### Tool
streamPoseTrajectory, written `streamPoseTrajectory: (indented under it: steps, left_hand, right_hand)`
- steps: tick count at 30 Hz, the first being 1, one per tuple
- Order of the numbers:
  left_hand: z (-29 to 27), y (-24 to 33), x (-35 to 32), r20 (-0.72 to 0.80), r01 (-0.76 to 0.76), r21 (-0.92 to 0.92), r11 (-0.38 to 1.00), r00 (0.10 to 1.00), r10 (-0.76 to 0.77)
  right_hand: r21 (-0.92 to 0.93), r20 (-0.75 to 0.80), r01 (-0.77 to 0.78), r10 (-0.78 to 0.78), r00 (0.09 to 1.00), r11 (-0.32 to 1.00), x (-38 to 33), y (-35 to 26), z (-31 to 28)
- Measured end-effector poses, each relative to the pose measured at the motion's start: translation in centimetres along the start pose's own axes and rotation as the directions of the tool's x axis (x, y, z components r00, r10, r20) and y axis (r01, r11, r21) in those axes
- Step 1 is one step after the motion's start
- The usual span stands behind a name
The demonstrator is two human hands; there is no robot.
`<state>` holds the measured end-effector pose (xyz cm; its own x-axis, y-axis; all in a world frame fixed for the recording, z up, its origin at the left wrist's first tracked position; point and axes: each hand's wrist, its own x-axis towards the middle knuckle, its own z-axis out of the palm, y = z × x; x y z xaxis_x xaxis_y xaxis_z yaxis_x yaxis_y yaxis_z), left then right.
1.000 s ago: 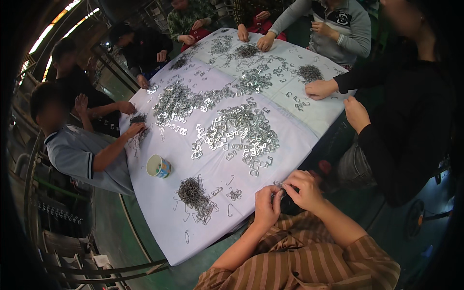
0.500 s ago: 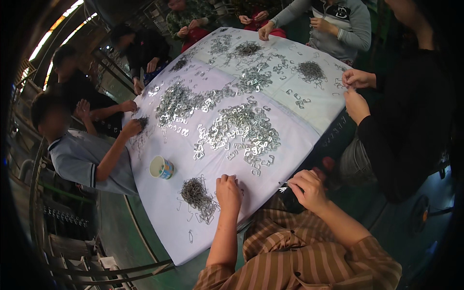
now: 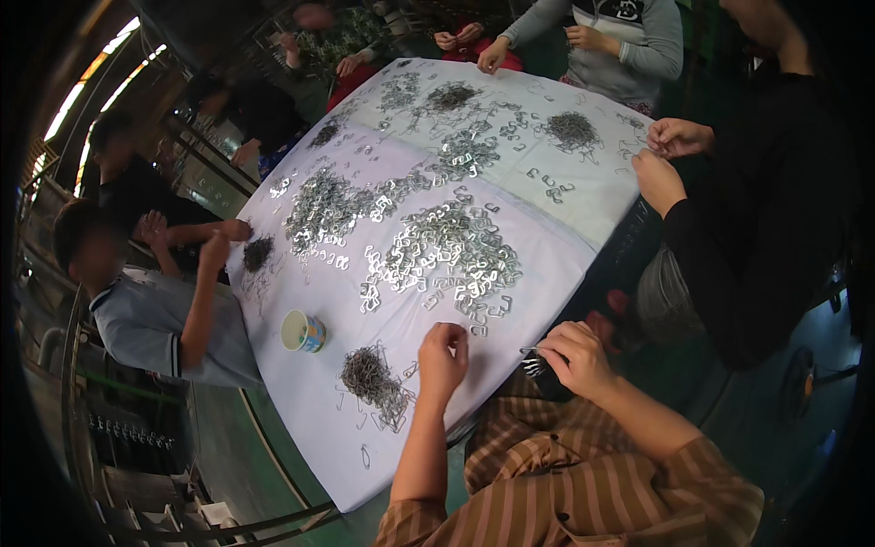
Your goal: The person assembles small metal hooks by hand at a table with several others. They pick up individual hooks and wire pieces, interlock them, and place the assembled units into a nearby container. The process is repetitive and performed one at a time.
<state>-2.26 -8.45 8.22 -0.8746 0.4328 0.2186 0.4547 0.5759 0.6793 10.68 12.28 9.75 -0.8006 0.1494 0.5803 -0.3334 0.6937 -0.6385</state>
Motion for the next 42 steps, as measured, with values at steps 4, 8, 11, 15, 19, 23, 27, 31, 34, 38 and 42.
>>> streamPoseTrajectory:
  steps: [4, 8, 11, 15, 19, 23, 27, 31, 34, 38, 42]
  left_hand:
    - [1.8, 4.9, -2.3, 0.014, -0.103, -0.638, 0.763, 0.989, 0.146]
    - [3.4, 5.6, -3.2, 0.115, 0.008, -0.768, 0.64, 0.985, 0.126]
    - [4.1, 5.7, -3.4, 0.132, 0.045, -0.789, 0.613, 0.986, 0.098]
    - [4.6, 5.3, -3.8, 0.152, 0.085, -0.811, 0.579, 0.986, 0.068]
    - [4.4, 5.7, -4.1, 0.116, 0.056, -0.737, 0.674, 0.992, 0.045]
    - [4.3, 6.3, -4.6, 0.001, -0.03, -0.653, 0.757, 0.999, 0.04]
    - [4.2, 6.1, -5.0, 0.011, -0.084, -0.536, 0.84, 0.994, 0.106]
    - [4.2, 6.5, -5.5, 0.004, -0.148, -0.464, 0.873, 0.986, 0.169]
    - [4.2, 6.4, -5.8, 0.008, -0.156, -0.449, 0.88, 0.984, 0.179]
    - [4.4, 6.6, -5.9, 0.015, -0.088, -0.522, 0.848, 0.994, 0.112]
    - [4.5, 6.7, -5.9, 0.026, -0.086, -0.513, 0.854, 0.993, 0.116]
  right_hand:
    - [0.033, 0.019, -0.026, 0.025, 0.999, 0.999, 0.3, -0.1, 0.1]
    - [0.052, 0.029, -0.042, 0.04, 0.999, 0.998, 0.2, -0.4, 0.1]
    - [0.07, 0.019, -0.048, 0.047, 0.999, 0.996, 0.2, -0.7, 0.1]
    - [0.081, 0.019, -0.04, 0.039, 0.999, 0.996, 0.0, -0.5, 0.3]
    - [0.075, 0.036, -0.029, 0.027, 0.999, 0.997, -0.2, -0.4, 0.3]
    - [0.176, 0.052, -0.068, 0.06, 0.997, 0.982, -0.2, 1.1, 0.6]
    - [0.044, 0.081, -0.124, 0.12, 0.989, 0.991, 0.5, 4.6, 3.1]
    - [-0.213, 0.26, 0.022, 0.035, 0.965, 0.977, 2.4, 7.4, 6.1]
    - [-0.272, 0.345, 0.067, 0.033, 0.938, 0.96, 4.1, 7.8, 7.2]
    - [-0.211, 0.307, 0.096, -0.027, 0.951, 0.973, 5.1, 9.3, 8.4]
    - [-0.223, 0.252, 0.148, -0.09, 0.963, 0.963, 5.2, 9.8, 8.7]
